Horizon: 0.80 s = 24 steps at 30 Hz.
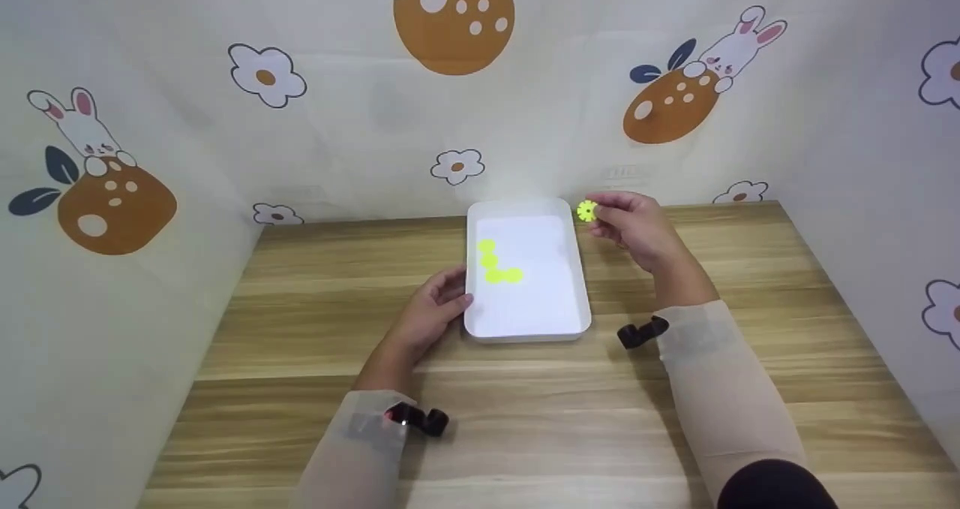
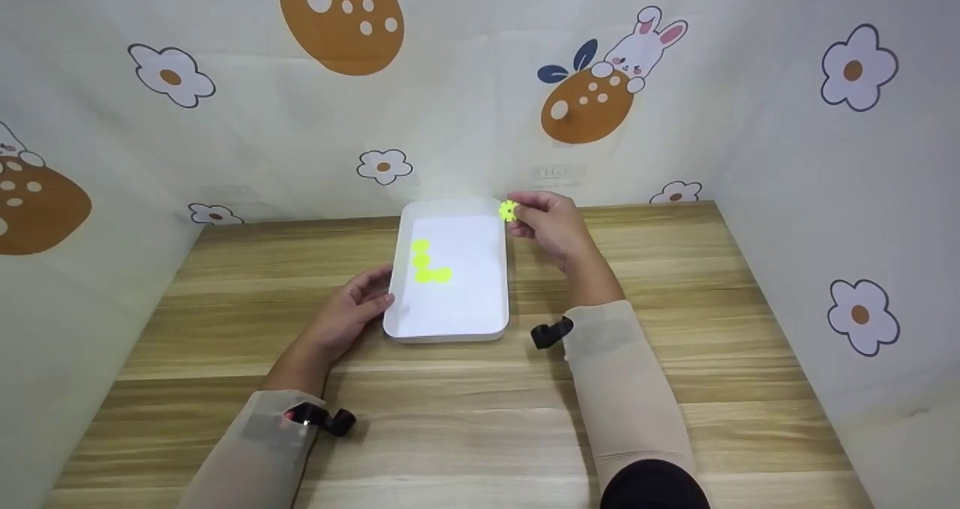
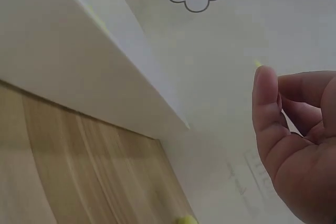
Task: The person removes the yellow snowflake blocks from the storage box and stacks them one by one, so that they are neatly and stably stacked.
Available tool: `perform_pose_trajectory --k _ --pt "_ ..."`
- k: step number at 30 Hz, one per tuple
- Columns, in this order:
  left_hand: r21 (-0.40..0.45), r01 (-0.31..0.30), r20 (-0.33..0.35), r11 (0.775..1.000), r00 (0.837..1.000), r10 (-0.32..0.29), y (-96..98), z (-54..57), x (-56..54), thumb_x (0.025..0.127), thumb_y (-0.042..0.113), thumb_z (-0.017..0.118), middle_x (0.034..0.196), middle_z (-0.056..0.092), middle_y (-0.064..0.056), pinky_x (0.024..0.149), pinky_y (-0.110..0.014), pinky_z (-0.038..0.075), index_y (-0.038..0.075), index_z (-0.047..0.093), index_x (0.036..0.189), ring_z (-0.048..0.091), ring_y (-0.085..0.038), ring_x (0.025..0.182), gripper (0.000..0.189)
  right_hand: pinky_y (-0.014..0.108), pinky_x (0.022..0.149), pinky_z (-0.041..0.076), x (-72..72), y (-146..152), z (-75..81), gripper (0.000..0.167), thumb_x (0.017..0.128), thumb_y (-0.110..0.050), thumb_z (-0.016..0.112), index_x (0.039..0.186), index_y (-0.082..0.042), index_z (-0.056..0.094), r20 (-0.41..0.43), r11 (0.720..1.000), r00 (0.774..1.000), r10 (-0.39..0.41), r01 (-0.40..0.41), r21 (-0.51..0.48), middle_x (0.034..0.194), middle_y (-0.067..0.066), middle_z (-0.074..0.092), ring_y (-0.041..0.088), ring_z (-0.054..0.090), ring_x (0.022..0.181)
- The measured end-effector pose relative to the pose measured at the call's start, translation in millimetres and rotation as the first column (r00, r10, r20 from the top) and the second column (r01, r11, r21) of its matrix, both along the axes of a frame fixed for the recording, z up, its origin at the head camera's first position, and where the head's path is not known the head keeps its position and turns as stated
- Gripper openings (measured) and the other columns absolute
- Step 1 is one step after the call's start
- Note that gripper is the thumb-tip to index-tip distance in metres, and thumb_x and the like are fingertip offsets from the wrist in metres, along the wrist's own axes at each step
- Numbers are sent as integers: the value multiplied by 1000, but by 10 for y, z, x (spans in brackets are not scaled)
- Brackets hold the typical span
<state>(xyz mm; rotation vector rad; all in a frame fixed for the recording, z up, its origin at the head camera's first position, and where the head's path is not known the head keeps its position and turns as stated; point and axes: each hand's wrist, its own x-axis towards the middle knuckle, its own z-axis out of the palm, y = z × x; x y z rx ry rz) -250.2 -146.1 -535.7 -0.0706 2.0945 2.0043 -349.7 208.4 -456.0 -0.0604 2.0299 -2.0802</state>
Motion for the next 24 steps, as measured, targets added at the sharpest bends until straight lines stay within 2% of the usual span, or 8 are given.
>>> perform_pose_trajectory --k 4,7,14,19,24 --pt "2 3 0 1000 1000 -3 1 8 -7 102 11 72 165 51 -9 127 -45 45 15 51 158 52 -29 152 59 20 83 65 31 117 -32 36 108 -10 61 142 1 63 -22 999 999 -33 33 -16 116 4 71 12 73 89" --pt "-6 2 -1 1000 1000 -2 0 10 -8 102 12 72 166 50 -8 127 -45 44 16 52 158 51 -29 152 59 21 85 65 38 173 -56 33 109 -13 62 139 -3 67 -19 998 998 -58 58 10 119 5 69 13 74 92" --pt "-23 -4 22 1000 1000 4 -4 -5 -10 103 15 72 166 50 -5 127 -44 44 18 52 158 51 -27 153 58 22 87 65 31 325 -138 40 109 -20 62 145 -2 63 29 995 995 -94 93 29 119 3 68 15 71 97" --pt "-3 7 4 1000 1000 -7 -8 -11 -19 104 12 70 168 48 -9 128 -47 43 15 50 159 50 -31 153 59 21 83 63 -32 425 -210 42 109 -19 62 147 0 60 64 992 990 -125 124 8 116 1 68 14 67 95" --pt "0 5 8 1000 1000 -5 -7 -11 -25 103 12 71 167 49 -9 127 -45 44 15 50 158 51 -29 152 59 24 86 63 -86 507 -302 36 108 -17 63 141 -3 64 120 982 976 -183 175 73 110 -2 69 12 67 93"
